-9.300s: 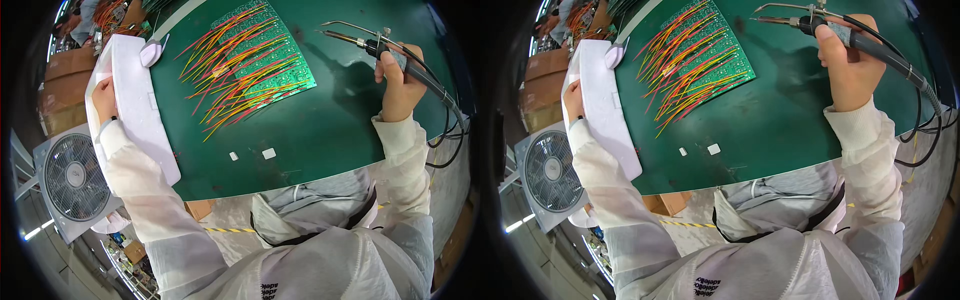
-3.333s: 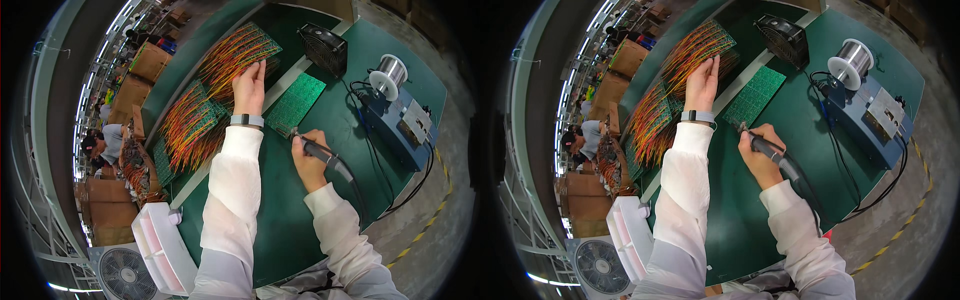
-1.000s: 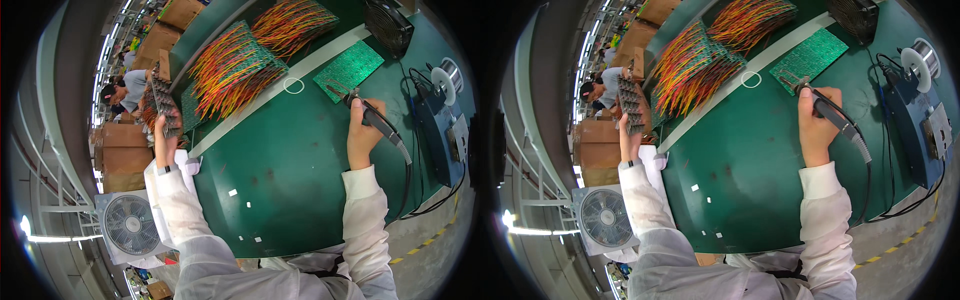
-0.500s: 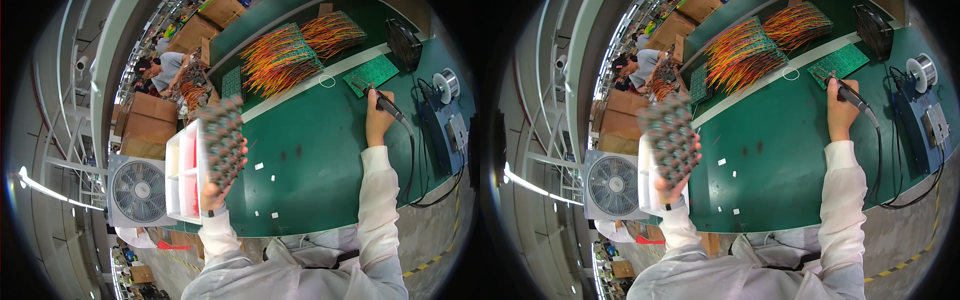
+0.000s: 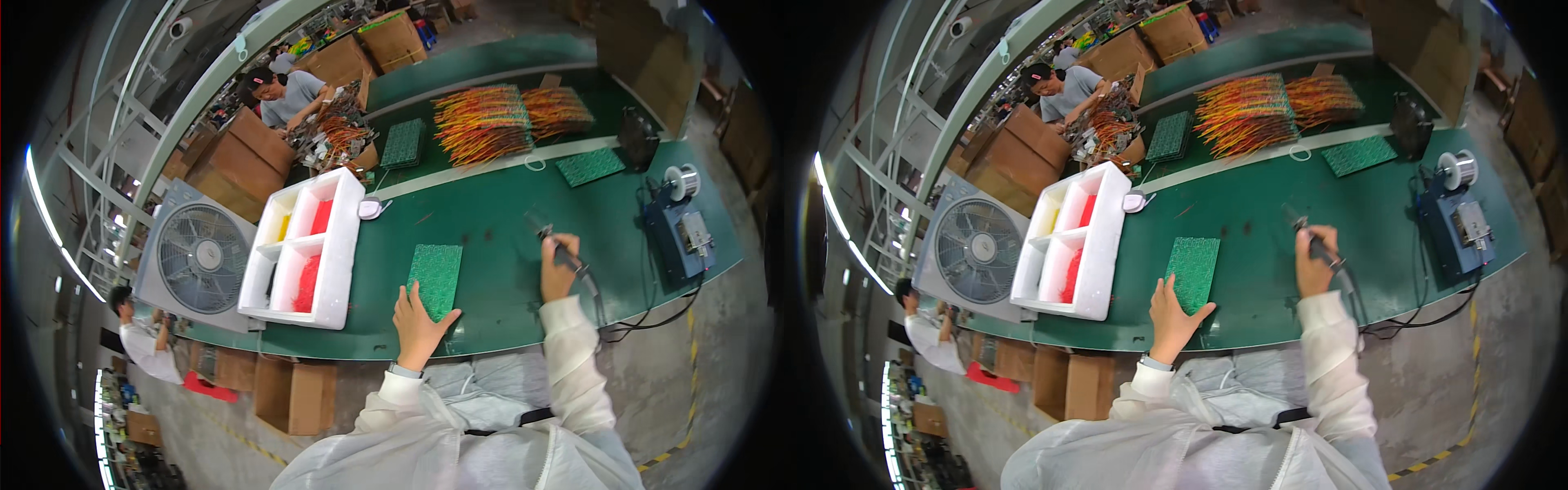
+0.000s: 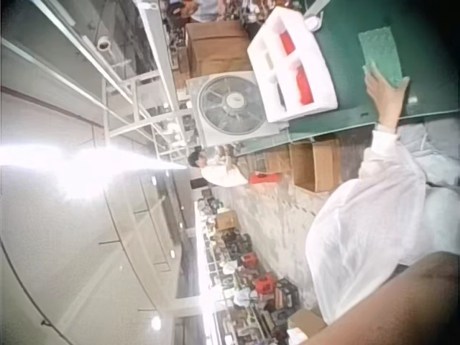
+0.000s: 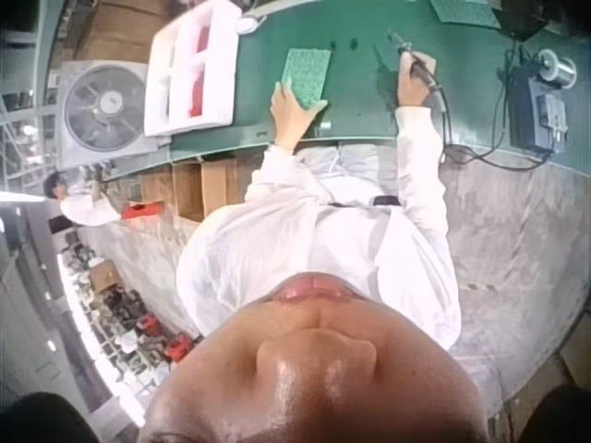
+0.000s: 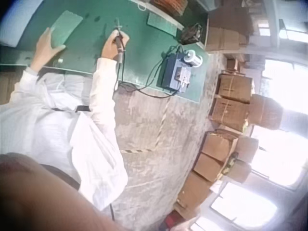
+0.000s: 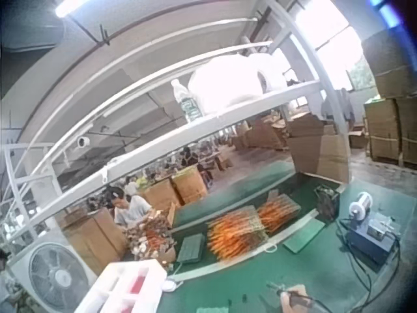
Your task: The person finishes soldering a circuit board using a soldering iron and stacks it with other boards. They then place a new circuit board on the workbench, retrieve wires from a container, and solder them onto the board using the soldering iron.
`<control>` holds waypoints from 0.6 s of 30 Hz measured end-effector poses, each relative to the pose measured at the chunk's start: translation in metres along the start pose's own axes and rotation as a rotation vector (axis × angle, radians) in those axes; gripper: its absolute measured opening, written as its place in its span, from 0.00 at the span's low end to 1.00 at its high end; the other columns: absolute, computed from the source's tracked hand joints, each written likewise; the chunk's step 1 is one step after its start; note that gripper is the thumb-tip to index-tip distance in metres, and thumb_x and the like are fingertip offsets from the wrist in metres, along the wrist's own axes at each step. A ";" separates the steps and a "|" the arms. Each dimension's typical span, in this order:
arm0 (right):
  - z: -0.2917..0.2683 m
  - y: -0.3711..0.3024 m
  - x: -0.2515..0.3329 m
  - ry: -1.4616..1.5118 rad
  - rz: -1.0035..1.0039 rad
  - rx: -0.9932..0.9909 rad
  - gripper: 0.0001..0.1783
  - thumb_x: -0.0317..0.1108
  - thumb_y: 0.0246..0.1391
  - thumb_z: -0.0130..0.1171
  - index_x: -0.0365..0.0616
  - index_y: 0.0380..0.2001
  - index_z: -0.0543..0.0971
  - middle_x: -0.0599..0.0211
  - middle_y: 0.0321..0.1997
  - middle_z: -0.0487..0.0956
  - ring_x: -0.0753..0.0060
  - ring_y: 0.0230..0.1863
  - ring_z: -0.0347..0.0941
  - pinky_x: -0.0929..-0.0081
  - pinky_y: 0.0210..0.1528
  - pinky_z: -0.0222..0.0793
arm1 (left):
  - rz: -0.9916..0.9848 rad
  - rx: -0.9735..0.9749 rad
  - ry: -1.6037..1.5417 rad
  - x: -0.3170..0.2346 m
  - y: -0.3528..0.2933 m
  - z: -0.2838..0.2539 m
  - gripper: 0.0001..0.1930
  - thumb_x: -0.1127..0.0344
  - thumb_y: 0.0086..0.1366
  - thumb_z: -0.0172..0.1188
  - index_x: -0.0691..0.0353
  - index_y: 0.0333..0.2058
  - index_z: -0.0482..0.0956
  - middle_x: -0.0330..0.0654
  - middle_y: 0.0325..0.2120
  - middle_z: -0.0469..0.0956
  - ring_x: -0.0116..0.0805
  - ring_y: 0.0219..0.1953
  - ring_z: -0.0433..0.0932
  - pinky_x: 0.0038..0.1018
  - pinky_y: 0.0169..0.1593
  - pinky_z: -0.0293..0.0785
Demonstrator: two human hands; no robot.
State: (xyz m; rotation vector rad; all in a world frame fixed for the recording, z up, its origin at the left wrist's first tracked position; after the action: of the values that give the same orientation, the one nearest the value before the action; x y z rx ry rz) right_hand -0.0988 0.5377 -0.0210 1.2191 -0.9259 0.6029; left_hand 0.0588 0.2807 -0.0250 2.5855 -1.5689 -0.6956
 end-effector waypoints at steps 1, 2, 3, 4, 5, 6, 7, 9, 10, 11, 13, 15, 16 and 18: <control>-0.001 -0.014 0.002 0.041 0.037 -0.034 0.08 0.31 0.47 0.54 0.40 0.28 0.68 0.69 0.26 0.68 0.79 0.25 0.63 0.80 0.28 0.61 | 0.018 -0.005 -0.015 -0.001 -0.002 -0.003 0.44 0.49 0.42 0.64 0.65 0.52 0.53 0.61 0.52 0.52 0.54 0.53 0.55 0.42 0.52 0.53; 0.003 -0.031 -0.019 0.137 0.177 -0.013 0.08 0.31 0.48 0.53 0.40 0.30 0.67 0.69 0.26 0.67 0.81 0.25 0.63 0.82 0.29 0.61 | 0.035 -0.009 -0.031 -0.001 -0.005 -0.006 0.44 0.47 0.42 0.63 0.66 0.52 0.53 0.62 0.52 0.51 0.55 0.53 0.54 0.43 0.52 0.53; 0.011 -0.042 -0.006 0.317 0.315 0.024 0.09 0.31 0.49 0.52 0.42 0.33 0.66 0.70 0.26 0.67 0.83 0.24 0.62 0.85 0.28 0.60 | 0.056 -0.036 -0.102 0.004 -0.006 -0.008 0.43 0.46 0.43 0.62 0.65 0.52 0.54 0.65 0.53 0.49 0.58 0.52 0.55 0.43 0.51 0.53; 0.014 -0.049 -0.005 0.398 0.313 0.042 0.10 0.32 0.51 0.51 0.42 0.35 0.65 0.71 0.25 0.67 0.84 0.23 0.62 0.87 0.26 0.58 | 0.057 -0.045 -0.136 0.009 -0.006 -0.008 0.43 0.46 0.43 0.62 0.65 0.52 0.54 0.65 0.53 0.49 0.58 0.52 0.55 0.43 0.51 0.53; 0.014 -0.054 -0.004 0.423 0.326 0.041 0.10 0.33 0.51 0.51 0.42 0.34 0.65 0.72 0.24 0.67 0.84 0.22 0.62 0.87 0.25 0.58 | 0.112 -0.001 -0.202 0.008 -0.007 -0.004 0.43 0.47 0.43 0.63 0.65 0.52 0.54 0.65 0.52 0.49 0.58 0.52 0.55 0.44 0.52 0.52; 0.015 -0.057 -0.004 0.451 0.346 0.043 0.10 0.34 0.51 0.51 0.42 0.34 0.66 0.72 0.24 0.67 0.84 0.22 0.61 0.87 0.24 0.57 | 0.166 0.043 -0.261 0.004 -0.009 -0.004 0.43 0.48 0.42 0.63 0.66 0.52 0.54 0.66 0.52 0.49 0.59 0.52 0.54 0.44 0.52 0.52; 0.013 -0.057 -0.005 0.437 0.326 0.056 0.10 0.34 0.51 0.51 0.42 0.34 0.66 0.72 0.24 0.67 0.84 0.22 0.61 0.87 0.24 0.57 | 0.204 0.150 -0.287 0.001 -0.011 0.002 0.43 0.49 0.41 0.65 0.65 0.52 0.54 0.67 0.52 0.48 0.59 0.53 0.53 0.43 0.53 0.51; 0.017 -0.059 -0.017 0.433 0.402 0.115 0.11 0.37 0.51 0.51 0.42 0.33 0.66 0.72 0.23 0.66 0.83 0.21 0.61 0.85 0.24 0.58 | 0.270 0.194 -0.286 -0.011 -0.022 -0.001 0.43 0.50 0.41 0.65 0.64 0.52 0.54 0.67 0.52 0.49 0.59 0.53 0.53 0.43 0.54 0.51; 0.017 -0.058 -0.017 0.420 0.388 0.125 0.11 0.37 0.51 0.51 0.42 0.33 0.66 0.72 0.23 0.66 0.83 0.21 0.61 0.85 0.24 0.58 | 0.339 0.246 -0.258 -0.019 -0.028 0.002 0.44 0.50 0.40 0.66 0.64 0.52 0.54 0.68 0.52 0.49 0.59 0.53 0.52 0.42 0.54 0.52; 0.017 -0.059 -0.022 0.492 0.430 0.107 0.10 0.37 0.52 0.50 0.43 0.34 0.66 0.72 0.24 0.66 0.82 0.23 0.61 0.84 0.26 0.58 | 0.323 0.259 -0.334 -0.018 -0.031 0.002 0.42 0.53 0.41 0.65 0.62 0.52 0.54 0.64 0.52 0.50 0.57 0.53 0.53 0.42 0.54 0.52; 0.020 -0.058 -0.024 0.562 0.462 0.112 0.10 0.37 0.52 0.50 0.44 0.34 0.66 0.72 0.25 0.66 0.82 0.24 0.61 0.84 0.27 0.58 | 0.313 0.194 -0.424 -0.010 -0.034 0.007 0.40 0.54 0.42 0.65 0.62 0.51 0.56 0.61 0.52 0.52 0.55 0.53 0.55 0.42 0.53 0.52; 0.009 -0.058 -0.034 0.772 0.522 -0.044 0.09 0.36 0.52 0.50 0.44 0.33 0.66 0.72 0.26 0.66 0.82 0.25 0.61 0.83 0.27 0.58 | 0.301 0.130 -0.504 -0.005 -0.038 0.006 0.37 0.56 0.43 0.65 0.62 0.50 0.58 0.57 0.52 0.54 0.52 0.53 0.56 0.43 0.53 0.53; 0.005 -0.057 -0.036 0.777 0.522 -0.078 0.09 0.36 0.53 0.49 0.44 0.33 0.66 0.73 0.27 0.65 0.82 0.26 0.60 0.83 0.28 0.58 | 0.288 0.072 -0.498 -0.007 -0.040 0.004 0.34 0.56 0.44 0.64 0.61 0.48 0.60 0.53 0.52 0.56 0.49 0.52 0.57 0.42 0.51 0.54; 0.005 -0.052 -0.034 0.758 0.499 -0.045 0.09 0.36 0.53 0.49 0.44 0.33 0.66 0.73 0.27 0.65 0.82 0.26 0.60 0.83 0.28 0.58 | 0.267 0.005 -0.497 -0.011 -0.041 0.002 0.31 0.56 0.45 0.63 0.61 0.46 0.63 0.49 0.51 0.58 0.46 0.51 0.59 0.41 0.50 0.55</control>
State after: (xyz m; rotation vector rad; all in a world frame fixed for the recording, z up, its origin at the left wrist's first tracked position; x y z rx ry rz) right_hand -0.0751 0.5219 -0.0769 0.6121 -0.5734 1.3207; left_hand 0.0878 0.3107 -0.0335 2.2452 -1.9860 -1.3761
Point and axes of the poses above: each hand's wrist, its own y-axis towards the middle knuckle, its own z-axis out of the palm, x = y × z, the point moved 10 cm from there along y, towards the middle knuckle
